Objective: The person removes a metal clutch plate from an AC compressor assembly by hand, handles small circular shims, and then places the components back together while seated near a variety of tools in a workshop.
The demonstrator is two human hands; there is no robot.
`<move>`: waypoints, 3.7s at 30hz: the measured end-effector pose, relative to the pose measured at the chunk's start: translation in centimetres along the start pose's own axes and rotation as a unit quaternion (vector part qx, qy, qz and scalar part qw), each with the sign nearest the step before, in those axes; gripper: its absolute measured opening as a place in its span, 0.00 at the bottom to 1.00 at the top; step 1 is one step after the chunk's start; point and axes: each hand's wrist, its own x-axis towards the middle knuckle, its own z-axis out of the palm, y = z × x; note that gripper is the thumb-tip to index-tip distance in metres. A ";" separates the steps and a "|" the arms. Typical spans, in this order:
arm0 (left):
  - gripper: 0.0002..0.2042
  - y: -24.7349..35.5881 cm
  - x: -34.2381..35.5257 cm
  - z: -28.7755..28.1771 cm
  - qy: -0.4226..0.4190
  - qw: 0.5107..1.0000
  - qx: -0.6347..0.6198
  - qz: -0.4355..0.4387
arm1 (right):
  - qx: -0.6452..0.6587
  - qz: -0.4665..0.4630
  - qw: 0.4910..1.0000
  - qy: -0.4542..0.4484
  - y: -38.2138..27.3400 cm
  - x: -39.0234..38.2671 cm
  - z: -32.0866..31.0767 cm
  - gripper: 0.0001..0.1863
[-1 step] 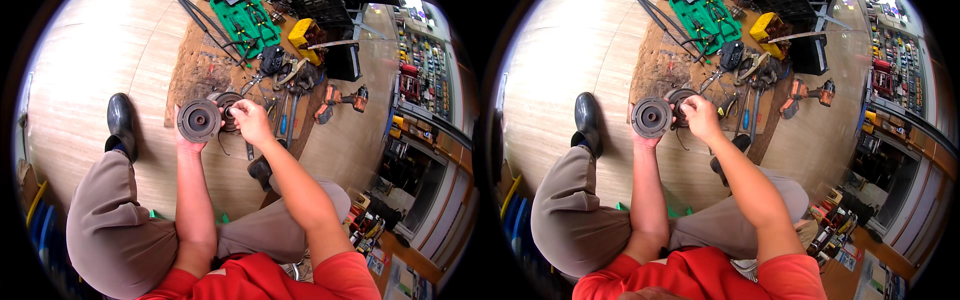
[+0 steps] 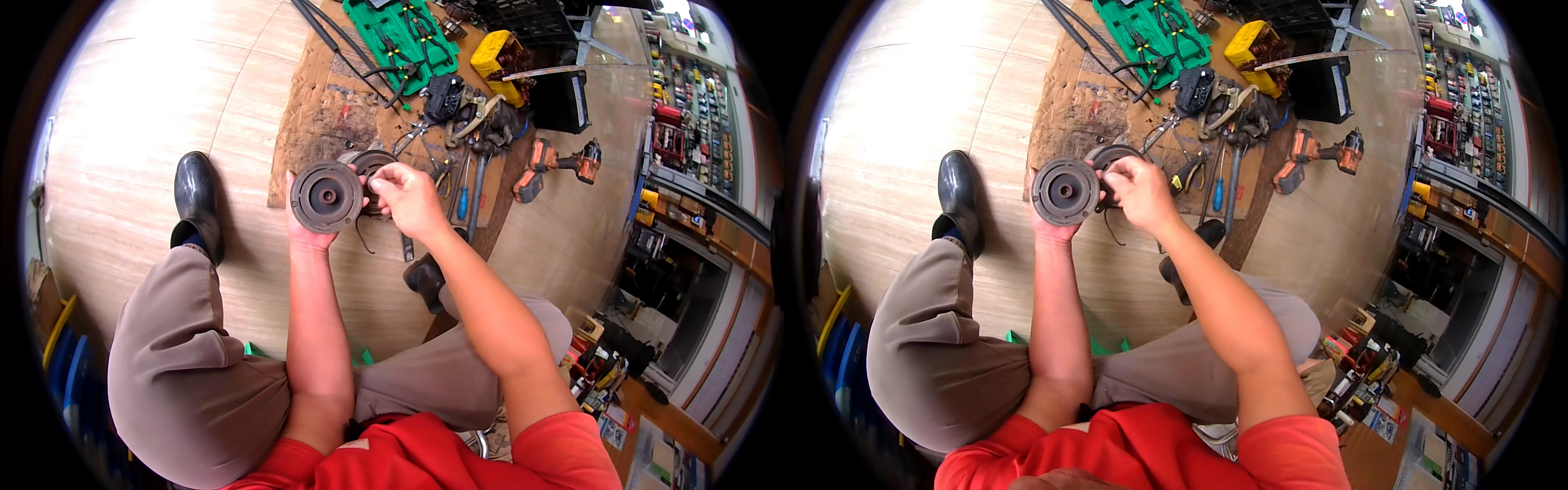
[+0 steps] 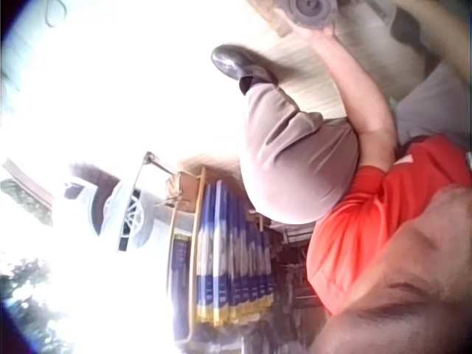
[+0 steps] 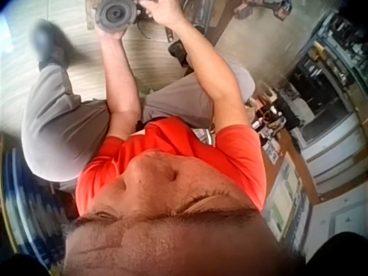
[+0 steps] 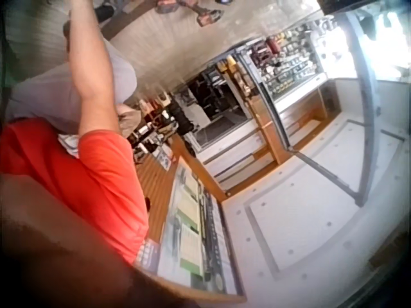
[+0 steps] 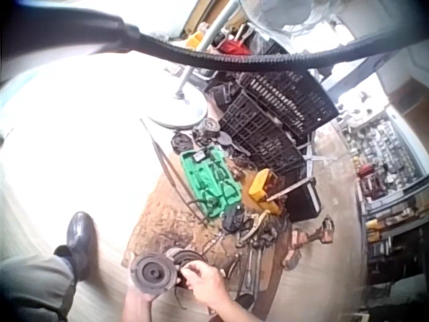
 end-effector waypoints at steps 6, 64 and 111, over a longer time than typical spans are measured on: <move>0.39 -1.4 0.4 0.2 -0.005 1.000 0.009 -0.019 | -0.050 -0.030 0.994 -0.096 -1.2 -2.2 1.0 0.05; 0.39 -2.6 0.8 0.8 -0.012 1.000 -0.011 -0.008 | -0.360 -0.402 0.842 -0.003 0.4 -5.1 1.2 0.25; 0.29 -3.2 1.5 3.1 -0.015 1.000 0.013 0.024 | -0.342 -0.446 0.826 0.051 0.7 -4.6 0.4 0.19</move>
